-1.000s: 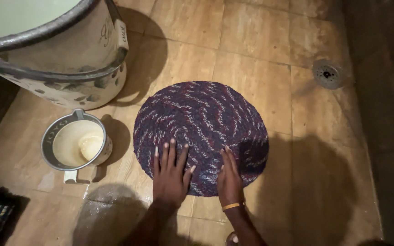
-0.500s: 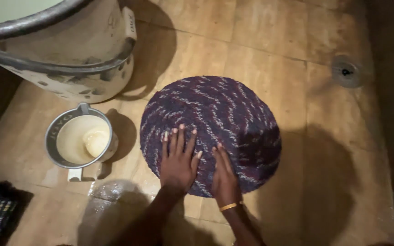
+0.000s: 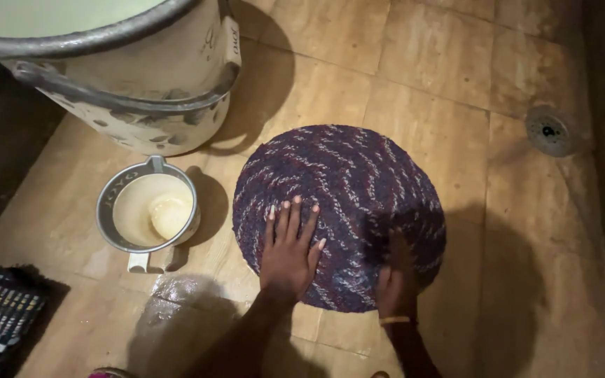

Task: The person cleans a small circular rug by rubbing it with their hands and applying a small blue bar of soap.

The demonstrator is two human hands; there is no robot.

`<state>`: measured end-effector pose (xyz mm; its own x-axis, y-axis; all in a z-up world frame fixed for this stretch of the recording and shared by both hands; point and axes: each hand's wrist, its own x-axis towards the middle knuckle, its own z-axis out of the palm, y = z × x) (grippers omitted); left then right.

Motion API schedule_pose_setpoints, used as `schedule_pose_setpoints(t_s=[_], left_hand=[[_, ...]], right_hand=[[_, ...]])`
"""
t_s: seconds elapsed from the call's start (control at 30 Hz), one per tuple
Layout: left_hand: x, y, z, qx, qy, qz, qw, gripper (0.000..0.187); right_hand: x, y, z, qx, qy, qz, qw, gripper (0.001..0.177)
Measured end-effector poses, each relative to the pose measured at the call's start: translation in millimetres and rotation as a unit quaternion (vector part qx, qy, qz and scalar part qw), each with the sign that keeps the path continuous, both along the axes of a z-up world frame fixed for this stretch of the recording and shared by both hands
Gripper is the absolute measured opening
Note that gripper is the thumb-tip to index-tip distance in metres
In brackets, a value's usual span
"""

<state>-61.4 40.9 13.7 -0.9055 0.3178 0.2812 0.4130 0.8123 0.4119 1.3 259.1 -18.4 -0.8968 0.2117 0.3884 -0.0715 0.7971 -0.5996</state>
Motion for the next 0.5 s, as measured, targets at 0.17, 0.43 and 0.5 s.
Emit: schedule_pose_setpoints(t_s=[0.17, 0.43, 0.5], left_hand=[[-0.1, 0.3, -2.6, -0.013, 0.006, 0.003, 1.0, 0.065], [0.4, 0.0, -6.7, -0.013, 0.012, 0.005, 1.0, 0.063], [0.7, -1.0, -6.0, -0.008, 0.012, 0.004, 1.0, 0.063]], right_hand=[[22.5, -7.3, 5.6, 0.0, -0.002, -0.026, 1.0, 0.047], [39.3, -47.0, 17.5, -0.048, -0.029, -0.026, 0.998, 0.049], [35.0, -50.6, 16.3, -0.033, -0.029, -0.012, 0.999, 0.048]])
